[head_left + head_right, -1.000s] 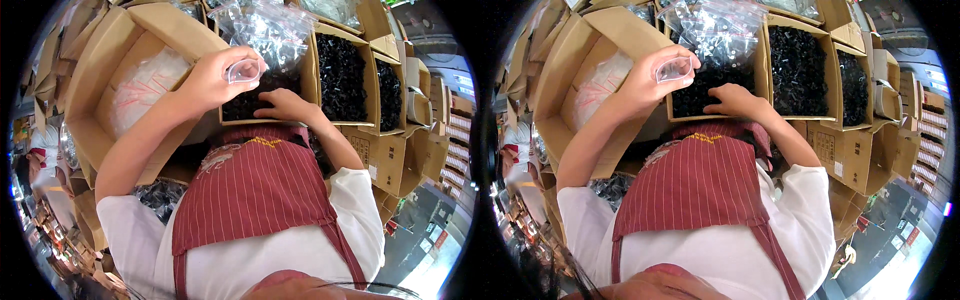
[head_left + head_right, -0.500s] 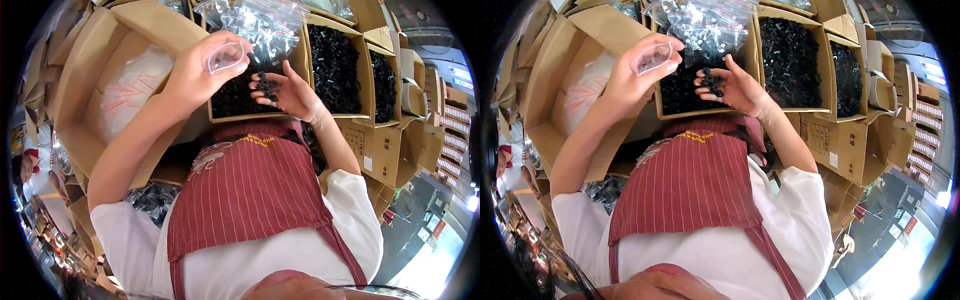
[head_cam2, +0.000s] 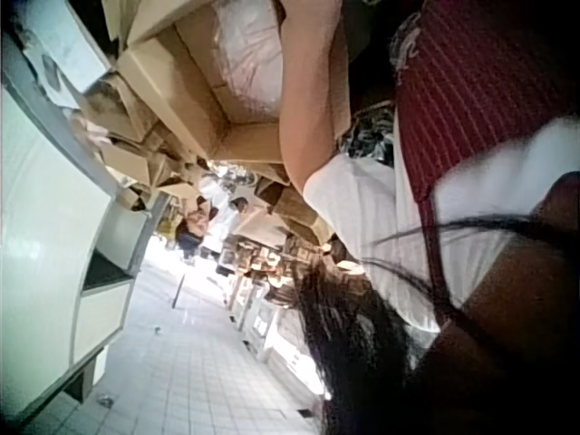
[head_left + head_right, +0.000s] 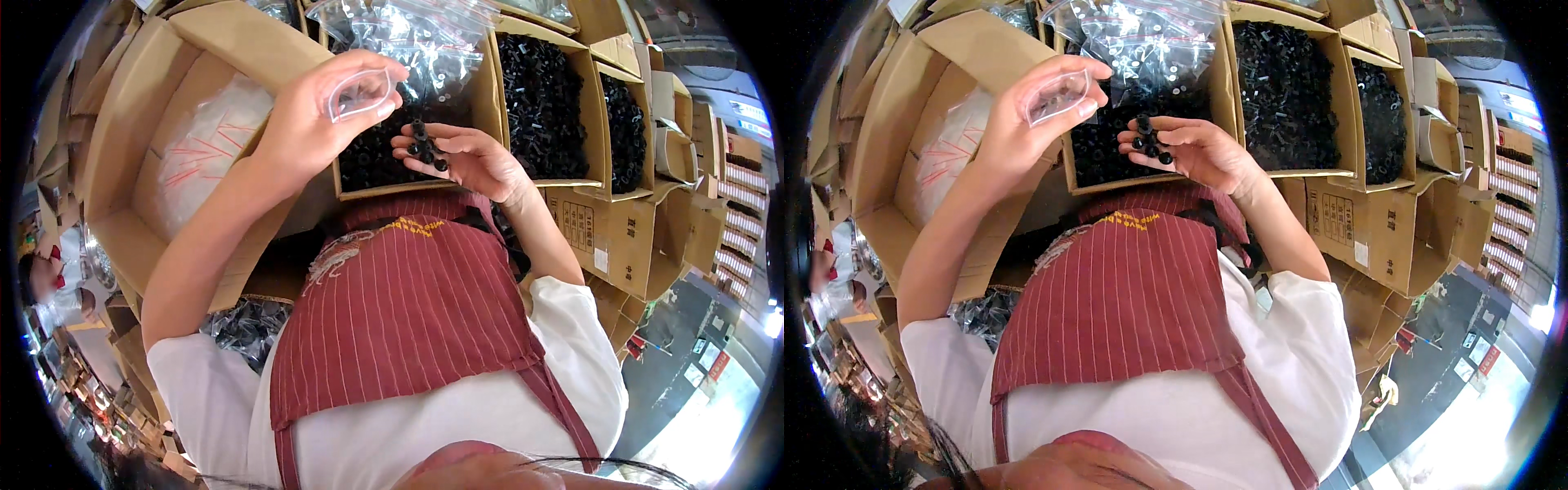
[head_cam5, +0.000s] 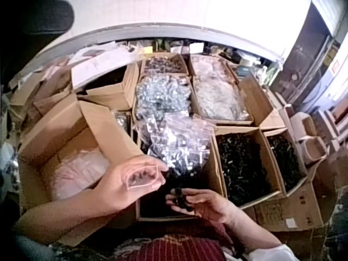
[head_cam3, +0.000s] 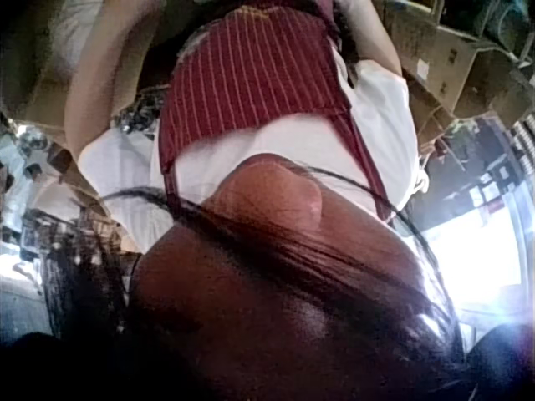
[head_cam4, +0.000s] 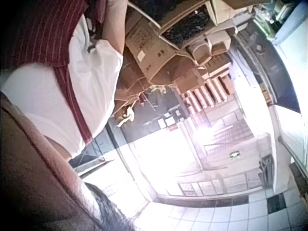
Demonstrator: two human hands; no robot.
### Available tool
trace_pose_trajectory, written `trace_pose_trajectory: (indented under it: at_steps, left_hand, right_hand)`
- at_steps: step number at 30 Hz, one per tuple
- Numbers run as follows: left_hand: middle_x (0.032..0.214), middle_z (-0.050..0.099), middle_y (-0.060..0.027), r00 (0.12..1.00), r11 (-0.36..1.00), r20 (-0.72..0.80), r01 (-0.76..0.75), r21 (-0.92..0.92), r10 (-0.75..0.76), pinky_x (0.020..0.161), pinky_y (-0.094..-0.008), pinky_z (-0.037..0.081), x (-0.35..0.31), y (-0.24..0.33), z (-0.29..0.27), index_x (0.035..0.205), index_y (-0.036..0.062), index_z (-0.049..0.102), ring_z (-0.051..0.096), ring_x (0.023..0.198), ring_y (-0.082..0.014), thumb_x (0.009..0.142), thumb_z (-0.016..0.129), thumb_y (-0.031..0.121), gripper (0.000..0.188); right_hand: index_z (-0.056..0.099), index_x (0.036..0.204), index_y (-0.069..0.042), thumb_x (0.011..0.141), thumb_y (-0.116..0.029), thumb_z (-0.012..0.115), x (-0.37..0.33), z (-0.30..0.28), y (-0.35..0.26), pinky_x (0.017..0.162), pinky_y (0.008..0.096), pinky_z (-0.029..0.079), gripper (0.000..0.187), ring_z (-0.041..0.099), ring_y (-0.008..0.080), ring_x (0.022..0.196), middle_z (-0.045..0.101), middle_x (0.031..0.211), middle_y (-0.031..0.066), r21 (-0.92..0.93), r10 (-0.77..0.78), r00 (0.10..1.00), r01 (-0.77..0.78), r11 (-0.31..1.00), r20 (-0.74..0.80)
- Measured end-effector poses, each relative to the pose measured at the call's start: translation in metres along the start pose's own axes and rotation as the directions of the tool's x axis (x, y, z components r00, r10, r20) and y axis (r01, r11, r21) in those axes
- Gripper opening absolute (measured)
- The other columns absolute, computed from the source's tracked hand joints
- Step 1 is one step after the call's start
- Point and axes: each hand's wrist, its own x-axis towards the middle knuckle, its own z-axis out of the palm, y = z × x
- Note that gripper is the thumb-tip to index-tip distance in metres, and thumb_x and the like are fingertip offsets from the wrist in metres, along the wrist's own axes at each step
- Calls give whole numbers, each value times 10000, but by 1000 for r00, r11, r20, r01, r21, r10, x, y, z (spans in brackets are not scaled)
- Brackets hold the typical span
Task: Counting and placing small black plastic parts into clear plastic bags from a large box.
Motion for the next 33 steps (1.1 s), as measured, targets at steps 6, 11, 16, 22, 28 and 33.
trace_pose_trajectory:
  at_steps: [6, 11, 16, 22, 28, 33]
  left_hand:
    - [1135, 653, -35, 1000, 1000, -10, -16, -10, 16, 942, -293, 496, -1, 0, 0, 1227, 16, 628, 634, 1015, -127, 951, 649, 52, 278]
    - [1140, 653, -36, 1000, 999, -3, -12, -31, 12, 943, -288, 496, -1, -2, -1, 1235, 12, 623, 633, 1015, -125, 952, 645, 44, 286]
    - [1128, 652, -41, 999, 999, 32, -15, -33, 16, 948, -275, 493, 0, -3, -1, 1232, 3, 622, 628, 1021, -124, 952, 637, 29, 281]
    - [1099, 648, -42, 999, 993, 38, 10, -118, -5, 952, -275, 487, -1, -1, -1, 1236, 0, 620, 623, 1024, -121, 959, 629, 34, 279]
    - [1081, 650, -48, 1000, 998, 29, -1, -68, 3, 945, -280, 479, -1, -2, -1, 1243, 7, 620, 621, 1023, -118, 968, 628, 63, 280]
    - [1055, 654, -48, 999, 996, -18, -35, -77, 34, 941, -279, 476, -3, -4, 3, 1276, 19, 604, 619, 1018, -117, 964, 628, 55, 315]
  right_hand:
    - [430, 1391, 165, 789, 15, 473, 2, -1, 0, 1171, 435, 407, 622, 545, 367, 1297, 560, 1346, 304, 132, 12, 999, -17, 991, 42]
    - [426, 1396, 164, 762, 8, 495, 1, 3, -1, 1183, 432, 392, 657, 543, 363, 1300, 554, 1358, 302, 109, -6, 997, -3, 994, 76]
    - [490, 1342, 149, 866, 31, 551, 1, 15, 1, 1127, 433, 459, 495, 611, 346, 1224, 617, 1288, 263, 43, 9, 995, -5, 999, -98]
    - [533, 1311, 118, 930, -11, 573, 5, 7, 4, 1072, 404, 514, 404, 654, 345, 1155, 641, 1239, 252, -15, 15, 998, -17, 1000, -68]
    - [576, 1237, 62, 1011, -157, 570, 4, 8, 6, 787, 272, 588, 314, 679, 178, 858, 664, 999, 100, 18, 67, 988, -65, 998, -140]
    - [578, 1143, -1, 1065, -272, 505, 10, -19, 12, 431, 166, 290, 291, 389, 24, 552, 504, 777, -32, 280, 126, 991, -136, 950, 55]
